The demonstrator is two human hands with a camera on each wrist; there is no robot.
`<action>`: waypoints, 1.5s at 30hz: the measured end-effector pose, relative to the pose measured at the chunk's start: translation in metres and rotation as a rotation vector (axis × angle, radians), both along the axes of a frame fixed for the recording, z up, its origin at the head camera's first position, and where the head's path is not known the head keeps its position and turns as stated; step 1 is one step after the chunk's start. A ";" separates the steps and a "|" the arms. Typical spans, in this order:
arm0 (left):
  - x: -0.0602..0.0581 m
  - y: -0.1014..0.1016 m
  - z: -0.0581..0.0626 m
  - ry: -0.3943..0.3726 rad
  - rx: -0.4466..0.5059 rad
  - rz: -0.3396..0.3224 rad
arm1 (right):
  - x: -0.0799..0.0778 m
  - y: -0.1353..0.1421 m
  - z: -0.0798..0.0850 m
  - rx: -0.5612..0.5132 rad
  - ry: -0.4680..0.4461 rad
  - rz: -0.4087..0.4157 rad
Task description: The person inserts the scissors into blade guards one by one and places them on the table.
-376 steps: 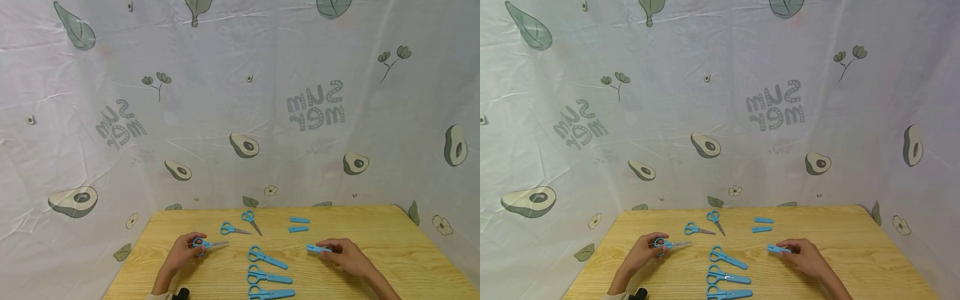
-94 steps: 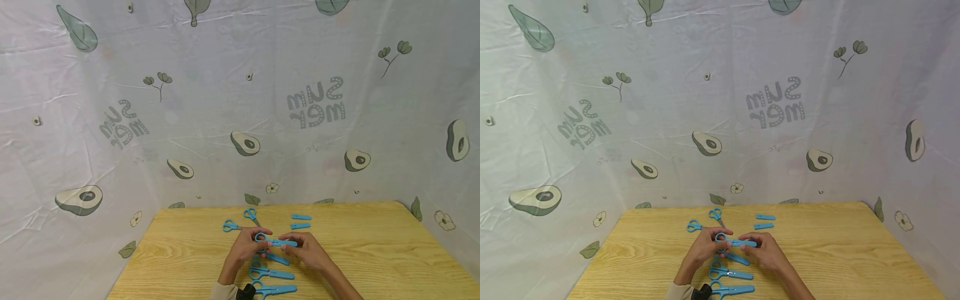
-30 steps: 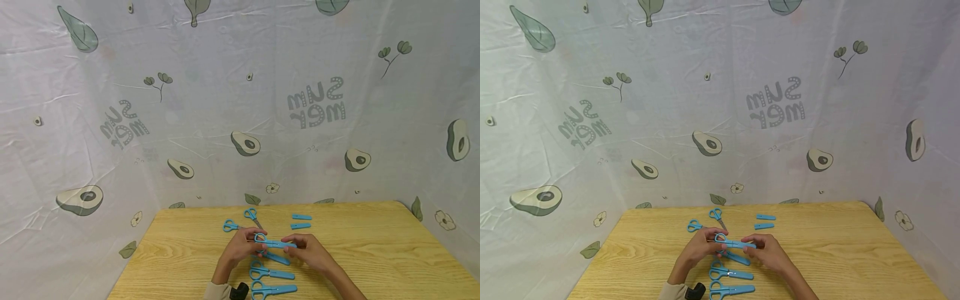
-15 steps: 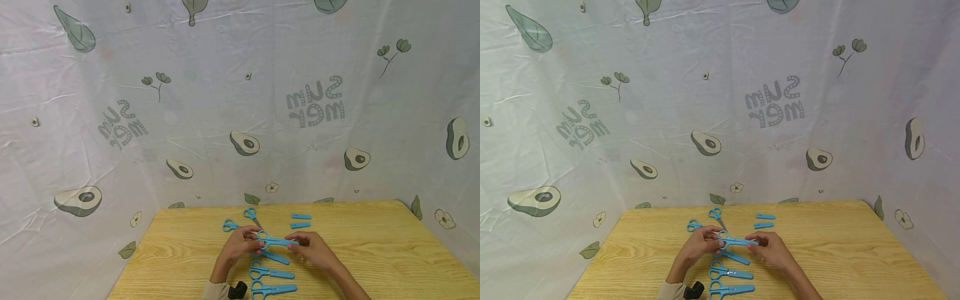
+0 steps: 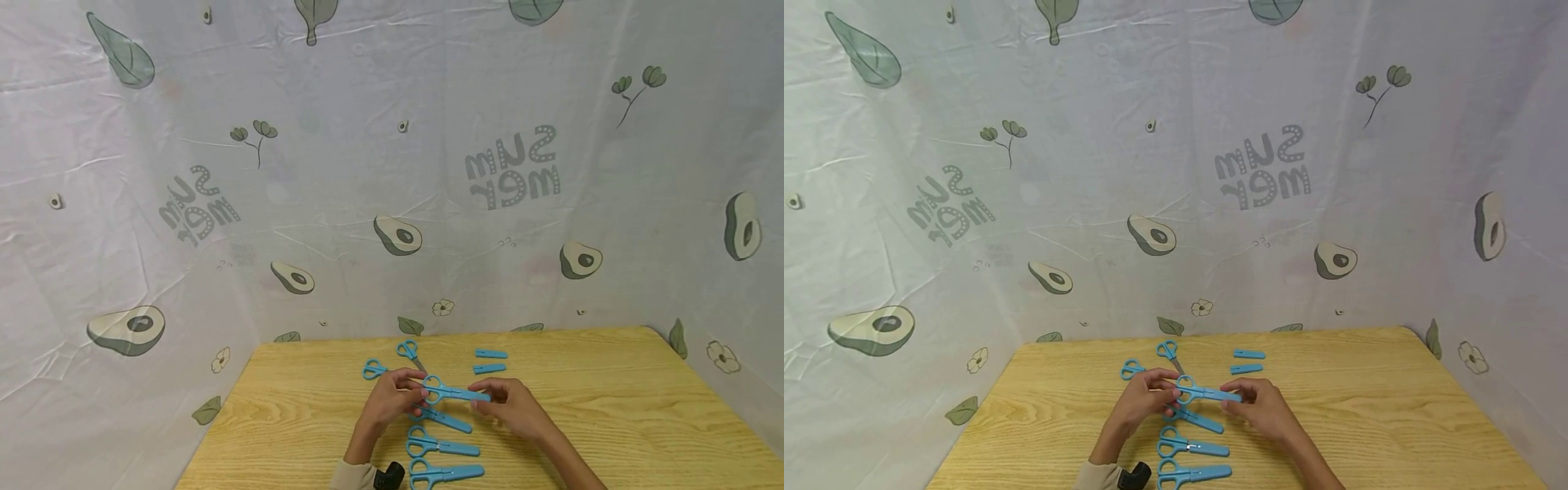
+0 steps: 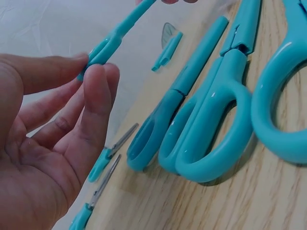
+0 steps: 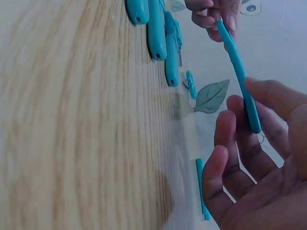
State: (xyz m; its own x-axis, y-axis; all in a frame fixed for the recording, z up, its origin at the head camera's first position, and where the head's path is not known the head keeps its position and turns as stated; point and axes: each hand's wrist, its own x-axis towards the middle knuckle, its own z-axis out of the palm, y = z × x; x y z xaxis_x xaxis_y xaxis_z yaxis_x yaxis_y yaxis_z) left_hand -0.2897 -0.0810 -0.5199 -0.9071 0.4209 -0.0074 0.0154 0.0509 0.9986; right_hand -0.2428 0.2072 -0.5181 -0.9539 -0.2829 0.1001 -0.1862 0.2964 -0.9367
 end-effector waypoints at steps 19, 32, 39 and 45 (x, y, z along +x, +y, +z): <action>0.003 0.011 -0.001 -0.009 0.004 0.032 | -0.002 0.011 -0.004 0.134 0.014 -0.092; 0.005 0.008 0.001 -0.021 -0.005 0.031 | 0.001 0.017 -0.004 0.303 0.060 -0.114; 0.005 0.000 0.006 -0.026 -0.008 0.042 | 0.002 0.018 -0.002 0.339 0.069 -0.115; 0.004 -0.003 0.007 -0.037 0.011 0.036 | 0.002 0.021 -0.001 0.307 0.066 -0.100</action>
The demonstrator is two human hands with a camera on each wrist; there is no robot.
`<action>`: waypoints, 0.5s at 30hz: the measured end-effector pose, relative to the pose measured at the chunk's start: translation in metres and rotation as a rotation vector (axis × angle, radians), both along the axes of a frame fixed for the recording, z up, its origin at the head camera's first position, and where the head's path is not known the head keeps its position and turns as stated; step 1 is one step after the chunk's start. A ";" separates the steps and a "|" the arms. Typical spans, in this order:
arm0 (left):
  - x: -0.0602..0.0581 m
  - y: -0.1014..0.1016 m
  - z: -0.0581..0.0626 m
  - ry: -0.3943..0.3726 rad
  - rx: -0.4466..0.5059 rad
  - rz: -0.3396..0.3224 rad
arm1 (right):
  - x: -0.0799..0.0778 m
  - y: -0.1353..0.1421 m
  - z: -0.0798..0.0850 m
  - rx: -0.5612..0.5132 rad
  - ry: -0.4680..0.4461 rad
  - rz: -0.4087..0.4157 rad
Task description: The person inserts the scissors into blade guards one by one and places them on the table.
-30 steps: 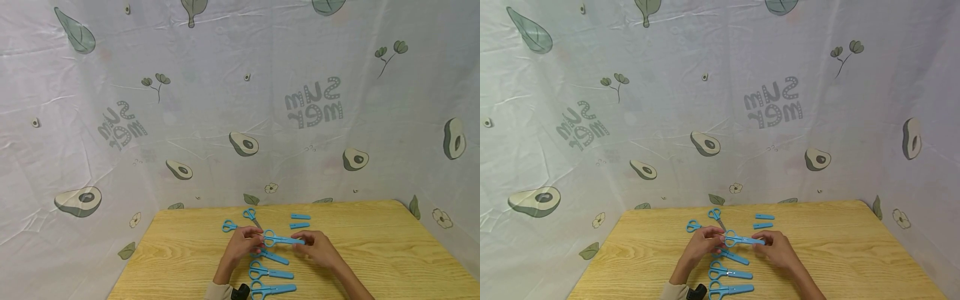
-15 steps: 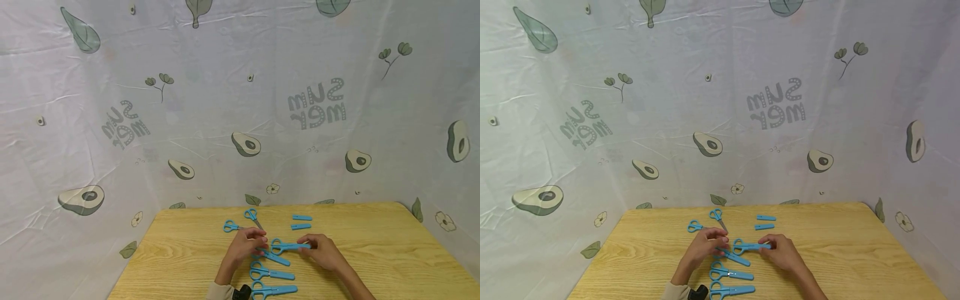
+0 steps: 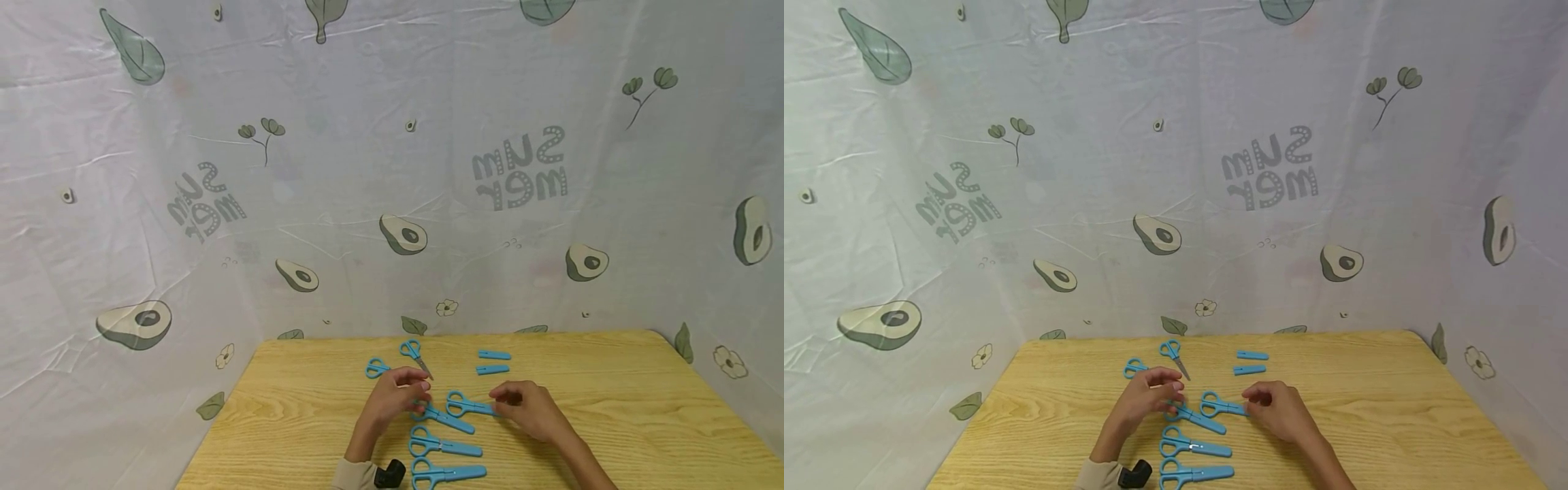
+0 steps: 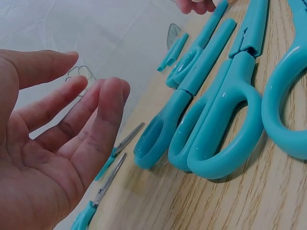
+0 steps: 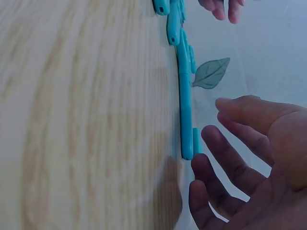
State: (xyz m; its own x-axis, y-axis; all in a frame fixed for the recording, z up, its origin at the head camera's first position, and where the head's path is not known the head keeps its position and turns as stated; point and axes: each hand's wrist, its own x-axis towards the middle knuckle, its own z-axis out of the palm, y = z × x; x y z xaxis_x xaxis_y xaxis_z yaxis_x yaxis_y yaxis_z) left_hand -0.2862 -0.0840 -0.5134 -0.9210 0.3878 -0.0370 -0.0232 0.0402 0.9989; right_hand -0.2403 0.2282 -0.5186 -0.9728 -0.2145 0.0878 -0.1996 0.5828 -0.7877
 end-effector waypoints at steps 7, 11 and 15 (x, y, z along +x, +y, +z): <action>-0.003 -0.002 -0.003 0.019 -0.024 -0.013 | 0.000 0.004 0.003 -0.041 -0.019 0.020; -0.004 -0.002 -0.004 0.058 -0.077 -0.014 | 0.000 0.006 0.004 -0.041 -0.019 0.027; -0.003 -0.004 -0.002 0.091 -0.129 -0.013 | 0.002 0.007 0.005 -0.034 -0.011 0.032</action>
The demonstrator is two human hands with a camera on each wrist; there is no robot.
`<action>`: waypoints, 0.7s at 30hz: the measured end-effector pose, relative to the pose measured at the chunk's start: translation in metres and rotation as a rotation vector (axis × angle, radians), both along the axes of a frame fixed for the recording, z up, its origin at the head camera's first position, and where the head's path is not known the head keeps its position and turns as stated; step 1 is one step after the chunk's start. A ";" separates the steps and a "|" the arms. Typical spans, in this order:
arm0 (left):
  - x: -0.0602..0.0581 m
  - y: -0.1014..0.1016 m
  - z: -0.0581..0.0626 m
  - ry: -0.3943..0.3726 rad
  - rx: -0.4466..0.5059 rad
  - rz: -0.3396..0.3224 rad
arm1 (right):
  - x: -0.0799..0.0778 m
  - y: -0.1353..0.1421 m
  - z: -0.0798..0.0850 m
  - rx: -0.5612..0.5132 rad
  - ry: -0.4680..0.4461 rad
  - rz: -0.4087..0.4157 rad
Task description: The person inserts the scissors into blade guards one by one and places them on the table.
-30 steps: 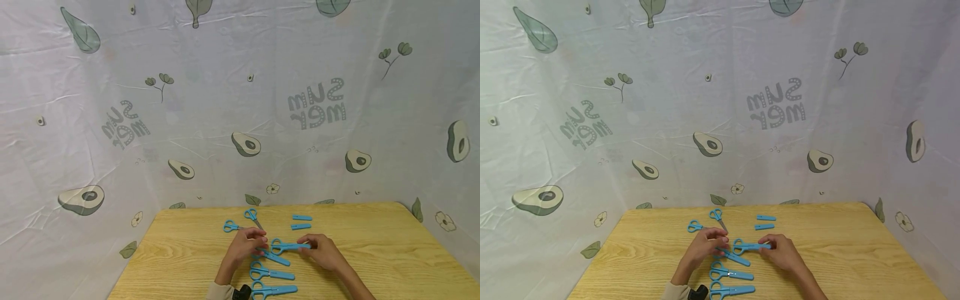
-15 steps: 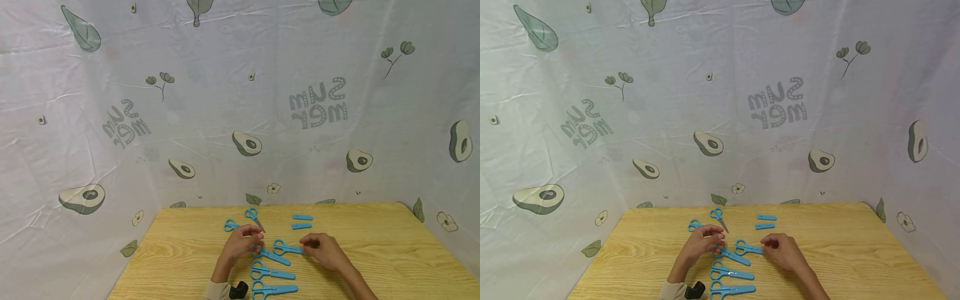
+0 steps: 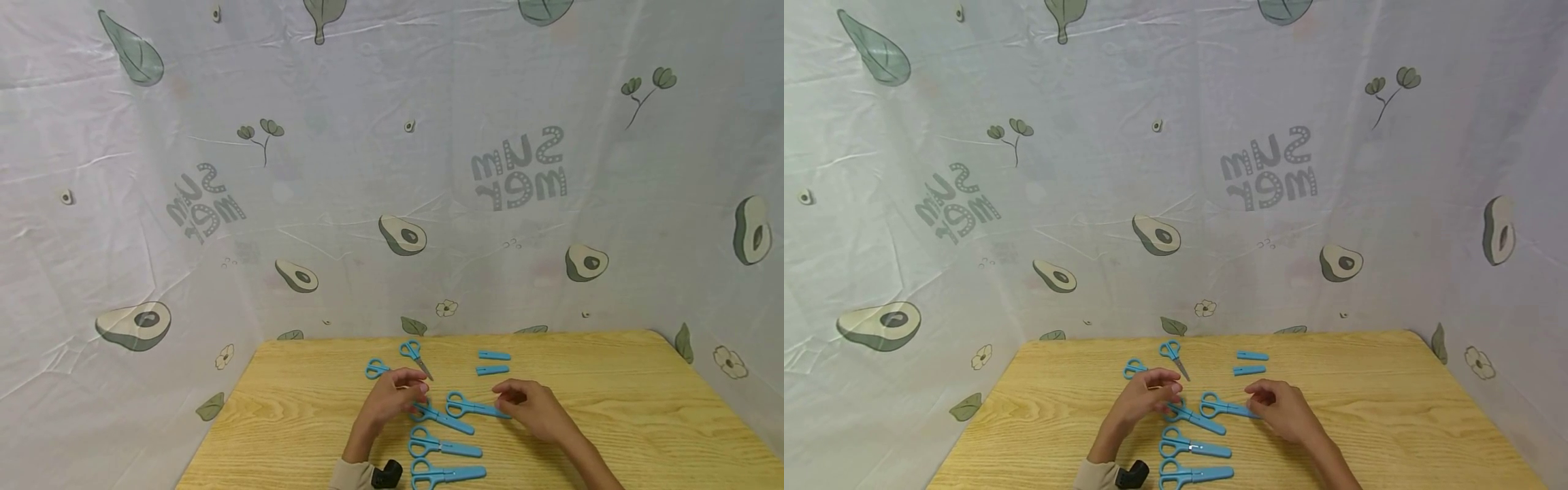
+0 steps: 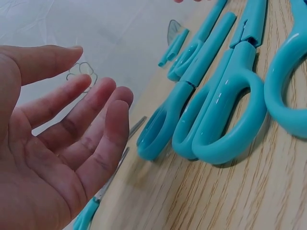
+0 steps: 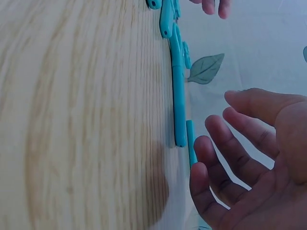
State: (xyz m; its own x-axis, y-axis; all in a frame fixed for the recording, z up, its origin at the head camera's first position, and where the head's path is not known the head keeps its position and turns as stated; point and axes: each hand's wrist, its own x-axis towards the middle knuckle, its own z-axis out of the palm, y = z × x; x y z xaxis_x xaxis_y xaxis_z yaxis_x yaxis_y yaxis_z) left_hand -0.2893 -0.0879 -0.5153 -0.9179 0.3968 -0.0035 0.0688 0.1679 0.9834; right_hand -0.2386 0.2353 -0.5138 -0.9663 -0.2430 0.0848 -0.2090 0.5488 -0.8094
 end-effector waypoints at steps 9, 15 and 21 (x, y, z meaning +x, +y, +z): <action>0.003 -0.010 0.001 0.058 -0.070 0.005 | 0.005 0.009 0.000 0.021 0.027 -0.009; 0.002 -0.026 -0.002 0.113 -0.113 -0.001 | 0.011 0.019 -0.004 0.053 0.047 -0.029; -0.001 -0.036 -0.004 0.110 -0.129 -0.004 | 0.017 0.032 -0.006 0.072 0.042 -0.076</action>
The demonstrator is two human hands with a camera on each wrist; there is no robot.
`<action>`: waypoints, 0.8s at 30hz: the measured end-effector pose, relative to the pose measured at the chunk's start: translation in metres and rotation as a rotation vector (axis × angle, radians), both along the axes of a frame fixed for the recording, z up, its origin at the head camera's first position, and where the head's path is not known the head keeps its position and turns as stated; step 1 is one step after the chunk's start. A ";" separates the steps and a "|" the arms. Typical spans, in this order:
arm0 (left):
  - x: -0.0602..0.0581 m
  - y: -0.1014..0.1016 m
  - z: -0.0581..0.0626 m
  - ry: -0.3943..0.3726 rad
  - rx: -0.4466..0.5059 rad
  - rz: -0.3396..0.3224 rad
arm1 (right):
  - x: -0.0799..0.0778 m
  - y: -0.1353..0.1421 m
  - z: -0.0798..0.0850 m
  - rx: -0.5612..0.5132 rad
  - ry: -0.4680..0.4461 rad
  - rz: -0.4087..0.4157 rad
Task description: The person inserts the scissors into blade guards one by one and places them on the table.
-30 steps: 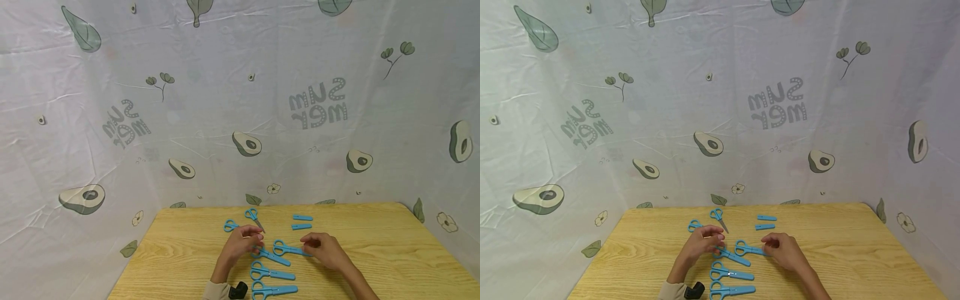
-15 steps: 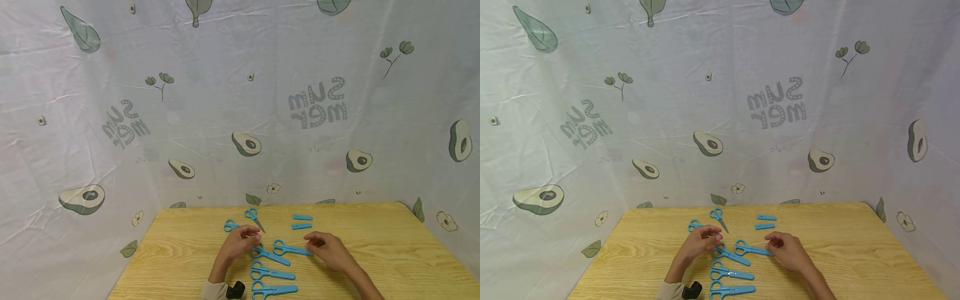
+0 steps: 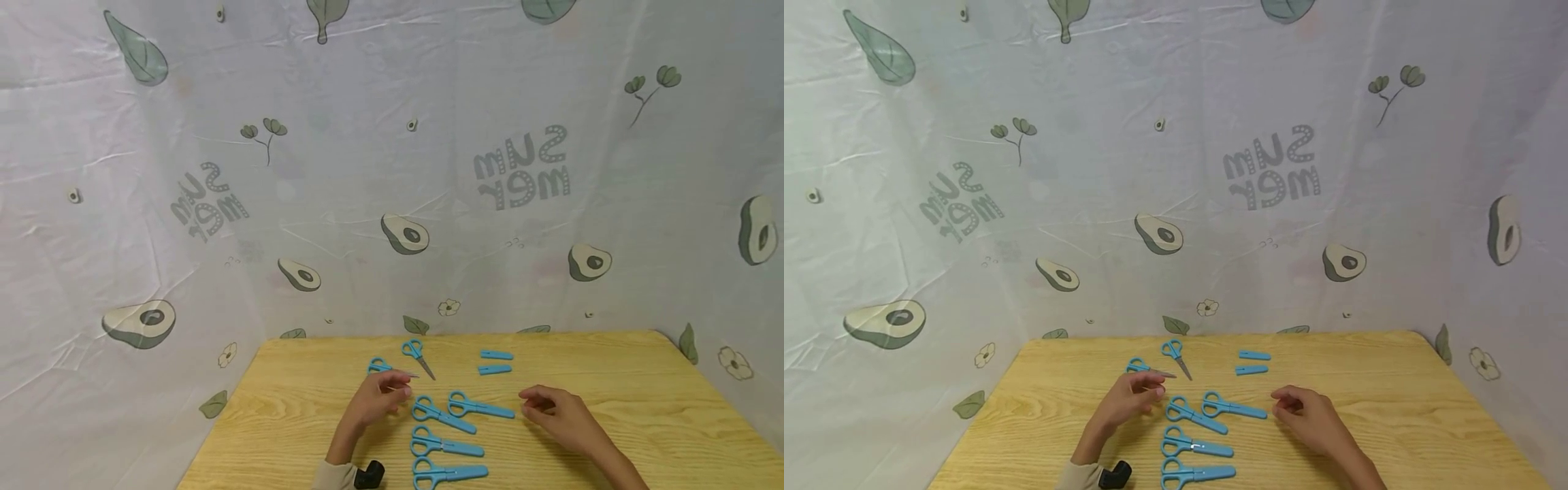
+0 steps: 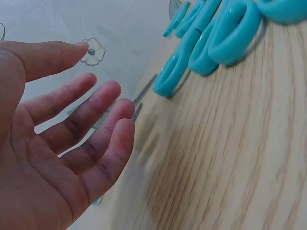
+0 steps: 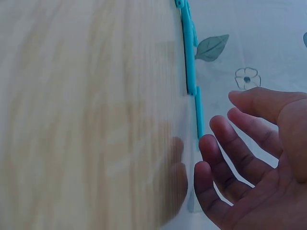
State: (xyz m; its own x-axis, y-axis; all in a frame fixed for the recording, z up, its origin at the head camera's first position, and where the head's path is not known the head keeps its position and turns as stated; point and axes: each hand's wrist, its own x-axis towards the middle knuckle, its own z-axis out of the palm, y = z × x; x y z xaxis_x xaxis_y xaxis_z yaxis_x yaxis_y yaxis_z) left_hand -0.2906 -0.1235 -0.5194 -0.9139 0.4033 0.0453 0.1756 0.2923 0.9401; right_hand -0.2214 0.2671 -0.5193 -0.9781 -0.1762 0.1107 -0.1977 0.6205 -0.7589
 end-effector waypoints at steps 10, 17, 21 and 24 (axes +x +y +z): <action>0.003 -0.013 0.002 0.012 -0.016 0.016 | 0.005 0.017 0.002 0.025 -0.014 -0.040; 0.001 -0.019 0.007 0.054 -0.019 0.036 | 0.006 0.021 0.008 0.060 -0.004 -0.045; 0.000 -0.025 0.005 0.089 -0.030 0.050 | 0.006 0.023 0.008 0.073 0.004 -0.055; 0.000 -0.032 0.003 0.113 -0.055 0.067 | 0.005 0.023 0.008 0.074 -0.002 -0.063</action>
State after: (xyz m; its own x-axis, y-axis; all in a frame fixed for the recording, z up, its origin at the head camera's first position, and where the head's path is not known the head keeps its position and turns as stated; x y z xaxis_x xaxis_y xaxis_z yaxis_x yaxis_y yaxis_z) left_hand -0.2908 -0.1552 -0.5169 -0.9293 0.3461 0.1291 0.2578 0.3576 0.8976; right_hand -0.2165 0.2899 -0.5114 -0.9877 -0.1222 0.0974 -0.1550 0.6860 -0.7109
